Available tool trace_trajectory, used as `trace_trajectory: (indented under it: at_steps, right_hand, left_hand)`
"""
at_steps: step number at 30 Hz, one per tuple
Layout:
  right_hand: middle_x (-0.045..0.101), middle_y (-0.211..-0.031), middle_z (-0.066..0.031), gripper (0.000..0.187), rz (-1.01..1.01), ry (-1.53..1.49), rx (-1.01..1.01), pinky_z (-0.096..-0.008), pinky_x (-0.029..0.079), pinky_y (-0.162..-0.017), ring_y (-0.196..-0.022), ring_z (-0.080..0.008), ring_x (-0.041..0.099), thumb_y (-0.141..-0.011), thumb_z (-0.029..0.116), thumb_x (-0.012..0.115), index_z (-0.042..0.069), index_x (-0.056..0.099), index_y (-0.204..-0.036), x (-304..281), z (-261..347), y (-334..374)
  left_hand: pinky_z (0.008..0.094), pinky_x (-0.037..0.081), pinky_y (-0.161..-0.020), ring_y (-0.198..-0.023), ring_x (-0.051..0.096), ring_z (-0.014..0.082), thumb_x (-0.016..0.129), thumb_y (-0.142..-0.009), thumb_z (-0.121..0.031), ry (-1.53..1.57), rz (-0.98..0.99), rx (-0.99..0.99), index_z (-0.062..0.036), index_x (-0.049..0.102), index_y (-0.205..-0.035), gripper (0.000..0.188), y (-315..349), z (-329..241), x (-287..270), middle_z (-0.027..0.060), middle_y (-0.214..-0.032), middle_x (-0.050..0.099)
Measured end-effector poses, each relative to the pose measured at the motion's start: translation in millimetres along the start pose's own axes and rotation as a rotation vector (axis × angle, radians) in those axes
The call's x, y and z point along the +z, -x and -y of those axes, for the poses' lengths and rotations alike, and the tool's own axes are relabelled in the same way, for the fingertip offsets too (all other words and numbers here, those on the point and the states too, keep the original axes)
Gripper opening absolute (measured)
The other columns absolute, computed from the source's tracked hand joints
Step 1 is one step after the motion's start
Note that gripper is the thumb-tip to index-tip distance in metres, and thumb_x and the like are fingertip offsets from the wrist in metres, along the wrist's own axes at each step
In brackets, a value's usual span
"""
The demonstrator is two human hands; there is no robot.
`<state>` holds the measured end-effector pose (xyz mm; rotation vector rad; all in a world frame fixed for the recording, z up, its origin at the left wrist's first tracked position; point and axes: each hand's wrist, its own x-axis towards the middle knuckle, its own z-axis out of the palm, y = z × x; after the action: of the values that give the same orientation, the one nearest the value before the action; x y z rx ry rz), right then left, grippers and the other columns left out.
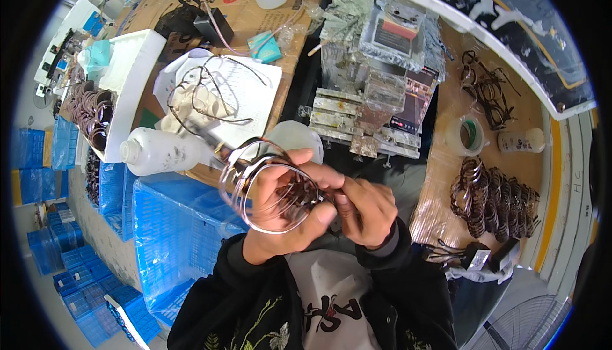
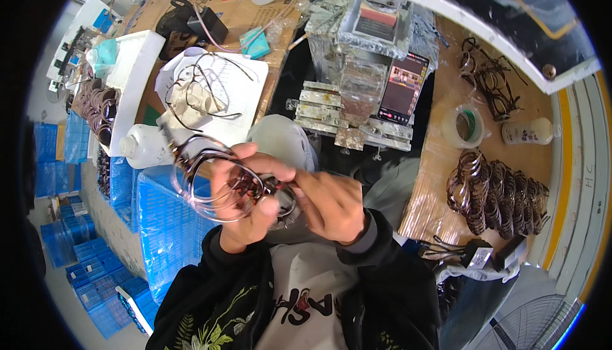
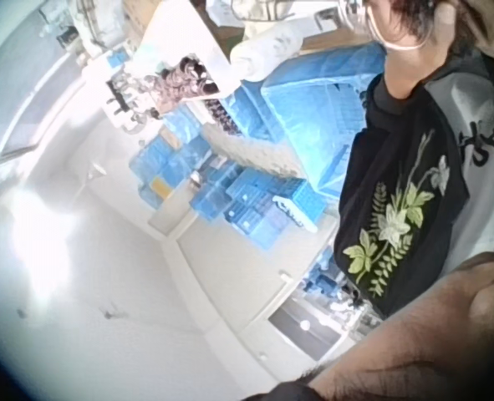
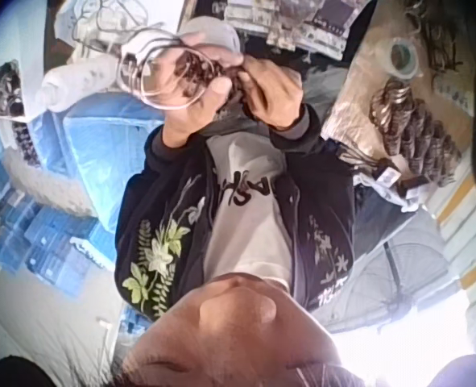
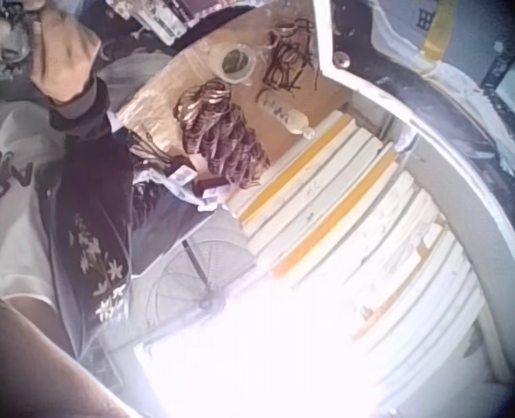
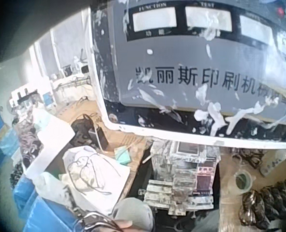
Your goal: The person repeatedly picks up bundles of eyeglasses, separates them, and places them into a blue basket. The person also uses a small handheld device to scan or check the glasses before placing them in the basket.
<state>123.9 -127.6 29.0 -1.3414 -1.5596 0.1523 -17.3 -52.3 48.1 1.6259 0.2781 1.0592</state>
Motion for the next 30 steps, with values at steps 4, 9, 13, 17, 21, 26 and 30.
trace_trajectory:
  at_steps: [4,9,13,17,21,26,30]
  right_hand:
    - [0.061,-0.096,-0.0079,0.017,0.309,-0.036,0.393,-0.0332,0.05,-0.06,-0.072,-0.0282,0.061,-0.077,0.011,0.065,0.006,0.061,-0.093,-4,-26,15]
    - [0.06,-0.087,-0.004,0.02,0.466,0.027,0.153,-0.0332,0.049,-0.063,-0.077,-0.0248,0.06,-0.074,0.008,0.064,0.009,0.061,-0.094,26,-62,47]
    - [0.059,-0.081,-0.0024,0.024,0.35,-0.02,0.053,-0.0315,0.047,-0.06,-0.072,-0.0218,0.058,-0.067,-0.002,0.061,0.007,0.057,-0.09,24,-63,44]
    - [0.057,-0.075,-0.005,0.016,0.122,-0.125,-0.002,-0.0278,0.043,-0.056,-0.068,-0.0206,0.054,-0.072,-0.004,0.058,0.005,0.052,-0.083,-11,-60,28]
    - [0.052,-0.074,-0.0038,0.002,-0.495,-0.515,0.126,-0.0219,0.038,-0.059,-0.066,-0.0123,0.045,-0.088,0.003,0.045,0.004,0.046,-0.088,-32,-85,1]
    - [0.041,-0.072,0.0017,0.008,-0.706,-0.586,0.257,-0.0208,0.025,-0.052,-0.06,-0.0056,0.033,-0.092,0.009,0.049,0.005,0.047,-0.099,-25,-135,-40]
    - [0.041,-0.071,0.0015,0.01,-0.662,-0.583,0.249,-0.0215,0.025,-0.053,-0.06,-0.0062,0.032,-0.093,0.014,0.05,0.005,0.047,-0.093,-17,-142,-49]
  left_hand:
    - [0.0468,0.039,-0.093,-0.09,0.06,0.0273,0.048,-0.087,-0.001,-0.103,-0.065,0.097,-0.0004,0.026,-0.13,0.048,-5,3,-13,0.018,-0.089,0.06]
    - [0.0421,0.049,-0.073,-0.075,0.059,0.0256,0.048,-0.09,-0.012,0.112,-0.361,-0.054,0.0026,0.026,-0.127,0.045,2,-2,-16,0.0141,-0.077,0.056]
    - [0.0415,0.05,-0.063,-0.066,0.053,0.024,0.044,-0.09,-0.015,-0.002,-0.442,0.134,0.0024,0.026,-0.127,0.045,4,-3,-26,0.0125,-0.074,0.051]
    - [0.0413,0.049,-0.066,-0.069,0.052,0.0245,0.039,-0.089,-0.01,0.002,-0.518,0.209,0.0027,0.024,-0.13,0.046,5,-5,-40,0.0139,-0.078,0.049]
    - [0.0412,0.05,-0.072,-0.074,0.054,0.0256,0.039,-0.089,-0.009,-0.033,-0.539,0.108,0.0031,0.023,-0.131,0.046,10,-6,-43,0.0153,-0.084,0.051]
    - [0.0421,0.049,-0.078,-0.079,0.057,0.0266,0.044,-0.091,-0.016,-0.024,-0.423,0.063,0.0003,0.022,-0.132,0.049,14,1,-36,0.0171,-0.091,0.053]
    - [0.0394,0.049,-0.075,-0.078,0.057,0.0248,0.045,-0.092,-0.021,-0.031,-0.345,0.034,-0.0003,0.023,-0.132,0.05,16,3,-35,0.0167,-0.09,0.054]
